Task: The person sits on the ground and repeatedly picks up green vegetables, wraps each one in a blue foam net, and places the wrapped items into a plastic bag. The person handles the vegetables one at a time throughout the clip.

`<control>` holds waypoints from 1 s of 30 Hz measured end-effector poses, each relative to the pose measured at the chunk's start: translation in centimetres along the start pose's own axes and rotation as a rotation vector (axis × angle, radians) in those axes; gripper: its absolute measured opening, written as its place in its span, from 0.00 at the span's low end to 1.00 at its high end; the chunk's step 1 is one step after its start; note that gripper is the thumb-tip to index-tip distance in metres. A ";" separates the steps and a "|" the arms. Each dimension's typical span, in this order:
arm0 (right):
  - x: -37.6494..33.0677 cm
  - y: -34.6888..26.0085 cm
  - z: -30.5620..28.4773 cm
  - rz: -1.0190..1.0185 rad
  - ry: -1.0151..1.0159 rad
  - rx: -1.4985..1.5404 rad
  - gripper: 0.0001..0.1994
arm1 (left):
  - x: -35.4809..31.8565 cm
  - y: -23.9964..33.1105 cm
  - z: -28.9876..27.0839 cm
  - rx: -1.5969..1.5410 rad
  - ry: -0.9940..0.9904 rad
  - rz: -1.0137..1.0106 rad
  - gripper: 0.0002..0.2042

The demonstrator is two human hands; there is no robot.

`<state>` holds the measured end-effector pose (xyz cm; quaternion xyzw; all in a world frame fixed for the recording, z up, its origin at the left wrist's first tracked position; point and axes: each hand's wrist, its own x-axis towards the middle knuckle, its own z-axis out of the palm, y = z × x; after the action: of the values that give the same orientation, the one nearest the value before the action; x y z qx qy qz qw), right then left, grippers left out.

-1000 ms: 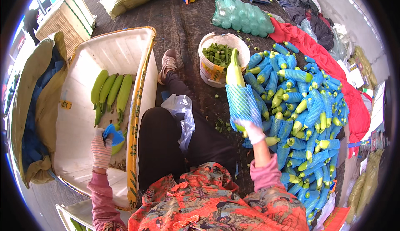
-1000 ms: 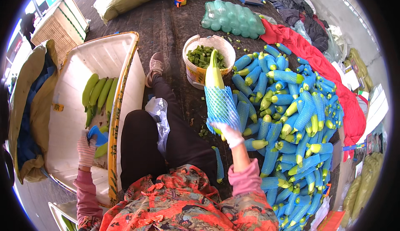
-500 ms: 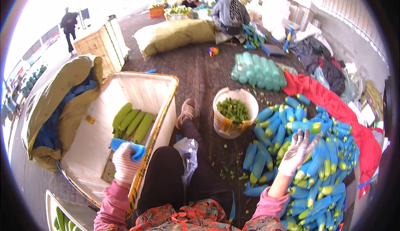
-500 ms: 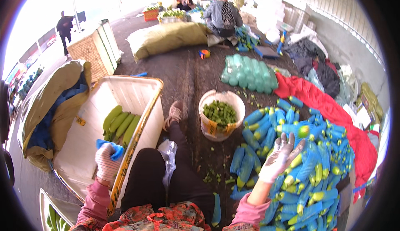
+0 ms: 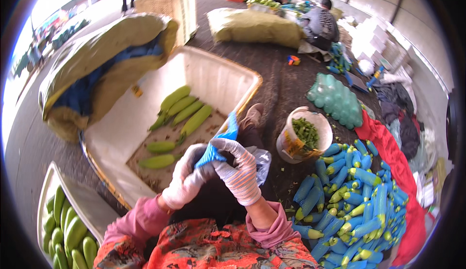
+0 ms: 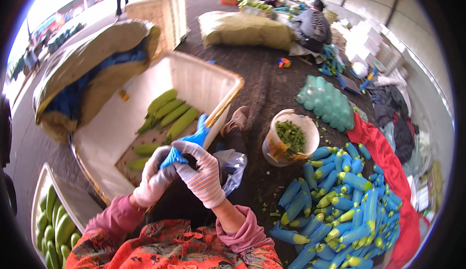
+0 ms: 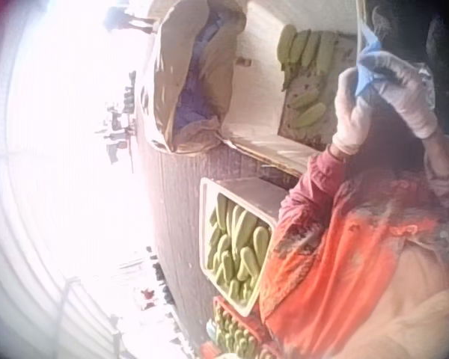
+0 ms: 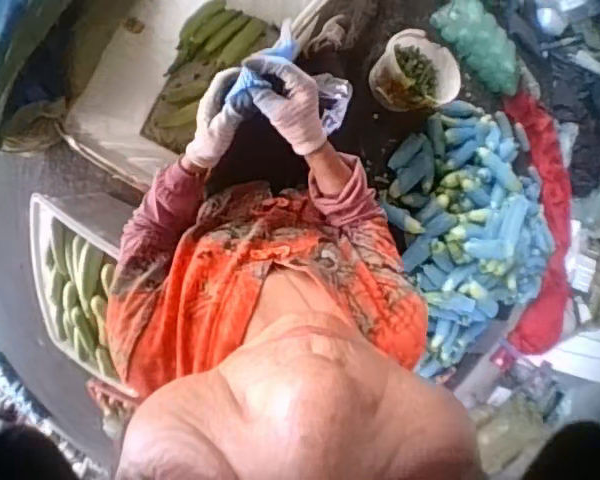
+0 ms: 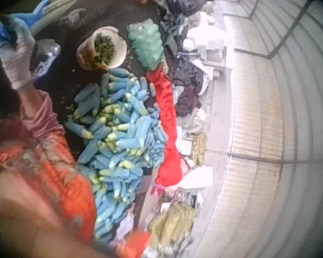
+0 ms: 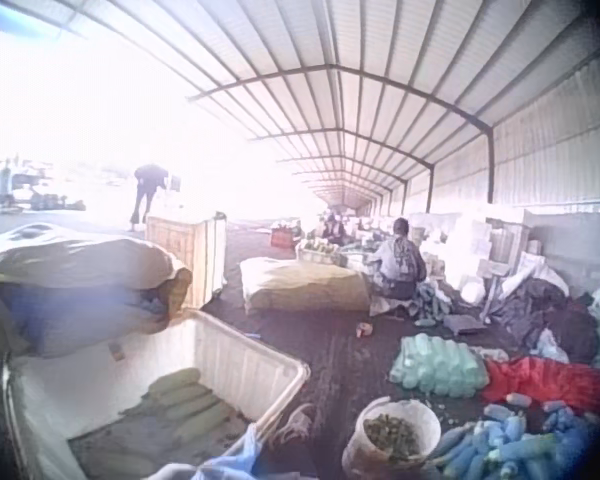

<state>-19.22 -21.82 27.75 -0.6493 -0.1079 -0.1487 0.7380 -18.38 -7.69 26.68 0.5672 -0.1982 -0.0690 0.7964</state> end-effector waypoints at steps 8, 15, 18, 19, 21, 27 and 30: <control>1.9 -1.5 0.5 -0.124 0.103 -0.182 0.10 | 6.8 -1.9 -6.0 0.474 0.313 0.116 0.03; 4.7 2.6 -1.2 -0.093 -0.110 -0.190 0.12 | 10.6 -0.7 -2.1 0.449 0.093 0.422 0.08; 6.3 7.8 -4.1 -0.059 -0.084 -0.691 0.16 | 9.1 -3.2 -1.6 1.019 -0.393 0.658 0.07; 7.0 9.0 -4.8 -0.070 -0.082 -0.856 0.17 | 9.2 -5.1 -1.3 0.821 -0.373 0.764 0.09; 8.6 12.4 -6.3 -0.082 -0.103 -1.106 0.20 | 10.0 -8.0 -2.5 0.770 -0.325 0.746 0.15; 12.4 17.8 -8.0 -0.038 -0.201 -1.355 0.30 | 20.9 -17.8 -21.6 1.214 0.103 -0.029 0.22; 13.7 14.5 -5.6 0.103 -0.278 -1.551 0.28 | 28.6 -21.5 -31.2 1.584 0.161 -0.544 0.42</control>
<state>-1.45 -26.81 18.44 -0.9955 -0.0345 -0.0648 0.0603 22.47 2.64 4.81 0.9897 0.0129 -0.0586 0.1300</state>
